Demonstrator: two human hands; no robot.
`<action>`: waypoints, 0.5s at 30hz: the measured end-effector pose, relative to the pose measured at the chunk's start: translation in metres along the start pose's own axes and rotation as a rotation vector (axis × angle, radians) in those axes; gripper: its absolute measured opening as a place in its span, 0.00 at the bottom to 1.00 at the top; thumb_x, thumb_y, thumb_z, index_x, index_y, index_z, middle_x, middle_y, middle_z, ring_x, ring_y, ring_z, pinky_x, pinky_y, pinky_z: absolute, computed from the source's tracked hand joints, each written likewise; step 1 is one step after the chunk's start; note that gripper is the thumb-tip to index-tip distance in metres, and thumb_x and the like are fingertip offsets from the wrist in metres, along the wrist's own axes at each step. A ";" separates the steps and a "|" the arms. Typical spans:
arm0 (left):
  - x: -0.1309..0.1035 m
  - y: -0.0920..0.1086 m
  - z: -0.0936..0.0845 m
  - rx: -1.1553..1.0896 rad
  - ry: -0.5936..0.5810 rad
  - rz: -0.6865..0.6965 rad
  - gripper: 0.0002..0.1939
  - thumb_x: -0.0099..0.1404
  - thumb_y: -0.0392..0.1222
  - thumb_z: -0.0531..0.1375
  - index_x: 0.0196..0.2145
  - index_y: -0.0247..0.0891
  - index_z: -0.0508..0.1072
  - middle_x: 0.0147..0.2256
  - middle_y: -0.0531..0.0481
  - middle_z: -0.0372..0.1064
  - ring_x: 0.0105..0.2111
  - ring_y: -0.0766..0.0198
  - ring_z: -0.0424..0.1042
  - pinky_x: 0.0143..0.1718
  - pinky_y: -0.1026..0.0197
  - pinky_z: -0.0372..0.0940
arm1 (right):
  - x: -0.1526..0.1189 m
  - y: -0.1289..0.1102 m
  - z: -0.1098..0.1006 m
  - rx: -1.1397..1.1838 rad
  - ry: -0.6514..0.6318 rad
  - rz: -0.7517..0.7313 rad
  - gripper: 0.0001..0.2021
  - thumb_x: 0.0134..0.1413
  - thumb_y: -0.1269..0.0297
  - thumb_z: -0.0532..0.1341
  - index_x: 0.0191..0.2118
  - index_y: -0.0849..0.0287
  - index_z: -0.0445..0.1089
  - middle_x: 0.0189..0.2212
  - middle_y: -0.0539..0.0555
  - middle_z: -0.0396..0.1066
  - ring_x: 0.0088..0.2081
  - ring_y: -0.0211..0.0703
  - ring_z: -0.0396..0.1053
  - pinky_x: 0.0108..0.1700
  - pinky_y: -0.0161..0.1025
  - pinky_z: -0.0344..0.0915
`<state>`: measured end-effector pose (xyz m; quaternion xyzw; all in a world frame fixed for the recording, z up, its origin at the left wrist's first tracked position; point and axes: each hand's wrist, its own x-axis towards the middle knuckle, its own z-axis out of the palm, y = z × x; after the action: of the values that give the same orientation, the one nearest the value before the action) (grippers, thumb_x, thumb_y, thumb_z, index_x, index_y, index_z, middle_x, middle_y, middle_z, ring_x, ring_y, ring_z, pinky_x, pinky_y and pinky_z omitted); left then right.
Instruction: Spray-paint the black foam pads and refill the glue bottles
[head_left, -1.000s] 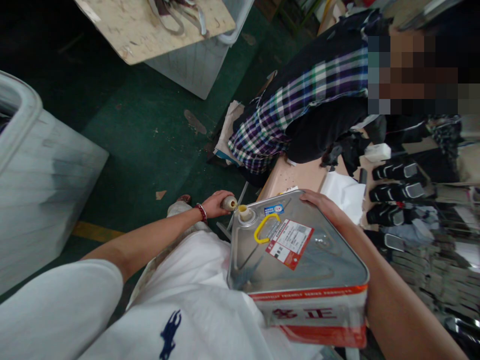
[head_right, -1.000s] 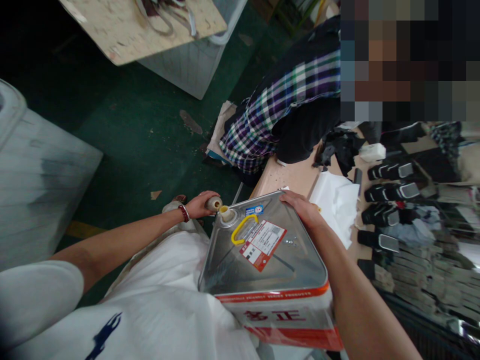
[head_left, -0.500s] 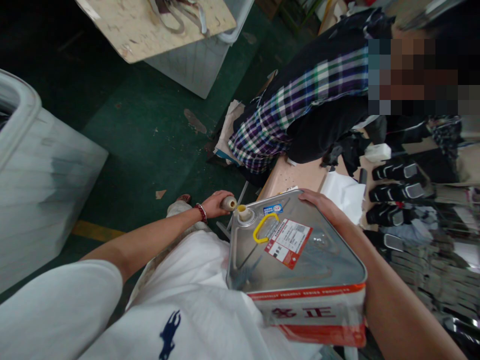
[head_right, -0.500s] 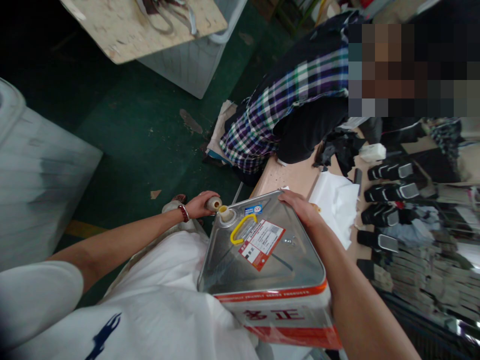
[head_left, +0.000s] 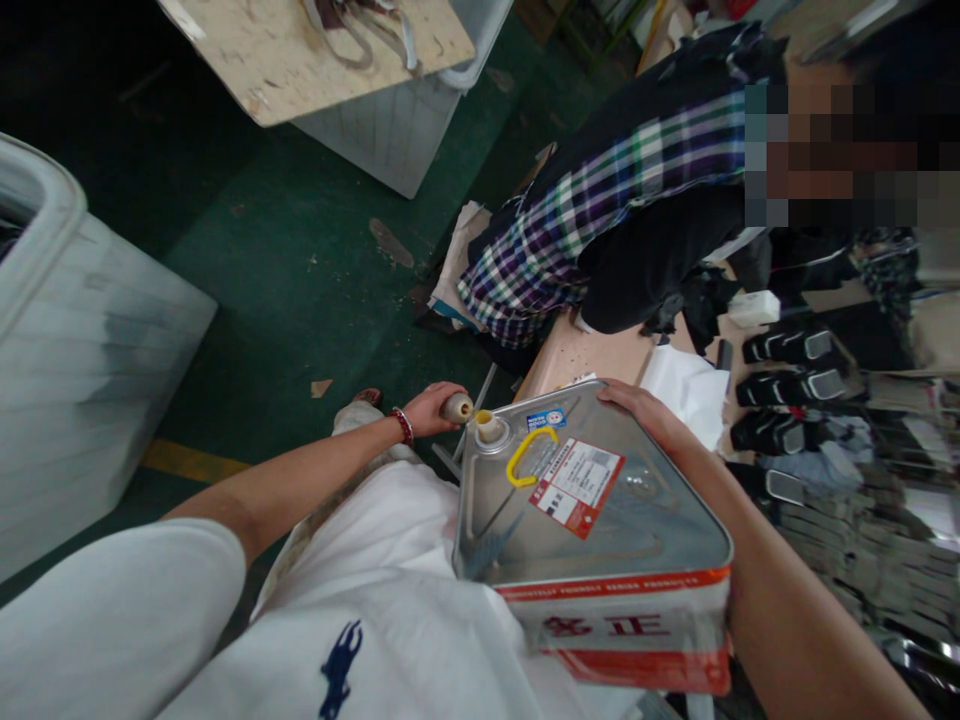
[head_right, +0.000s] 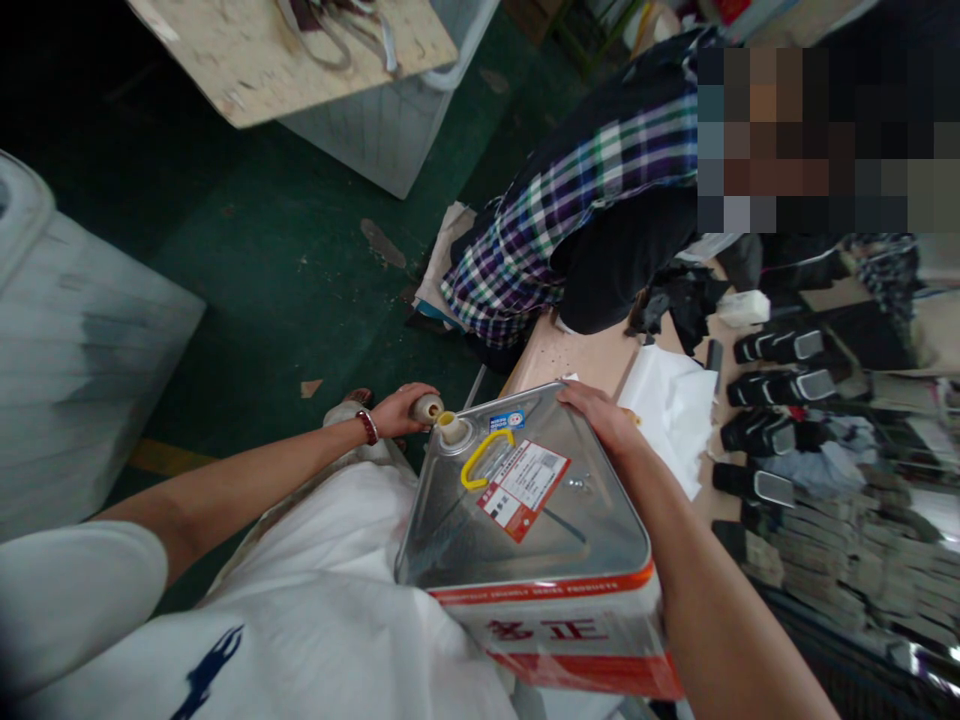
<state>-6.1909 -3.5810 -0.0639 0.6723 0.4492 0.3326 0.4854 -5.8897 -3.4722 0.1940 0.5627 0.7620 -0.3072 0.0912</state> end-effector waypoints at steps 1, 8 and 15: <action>0.000 0.000 0.000 -0.001 0.001 -0.002 0.34 0.48 0.42 0.69 0.53 0.41 0.65 0.51 0.46 0.67 0.53 0.52 0.65 0.57 0.51 0.57 | -0.001 -0.001 0.000 -0.003 0.001 -0.005 0.13 0.54 0.53 0.53 0.38 0.47 0.72 0.46 0.49 0.75 0.53 0.54 0.68 0.59 0.52 0.61; -0.002 -0.001 0.000 0.011 0.004 0.003 0.34 0.47 0.41 0.70 0.52 0.40 0.66 0.51 0.46 0.67 0.53 0.52 0.65 0.57 0.52 0.57 | -0.002 -0.002 0.000 -0.019 0.009 -0.035 0.10 0.50 0.52 0.56 0.34 0.47 0.72 0.45 0.50 0.75 0.55 0.56 0.66 0.61 0.53 0.58; -0.003 -0.002 0.001 0.015 0.001 -0.003 0.34 0.48 0.42 0.70 0.52 0.40 0.66 0.51 0.46 0.67 0.53 0.52 0.65 0.57 0.51 0.56 | -0.001 0.013 0.003 -0.037 0.025 -0.124 0.15 0.53 0.51 0.52 0.41 0.48 0.70 0.50 0.50 0.73 0.55 0.54 0.67 0.60 0.54 0.60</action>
<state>-6.1915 -3.5842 -0.0662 0.6750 0.4531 0.3289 0.4806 -5.8778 -3.4722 0.1871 0.5165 0.8019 -0.2913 0.0730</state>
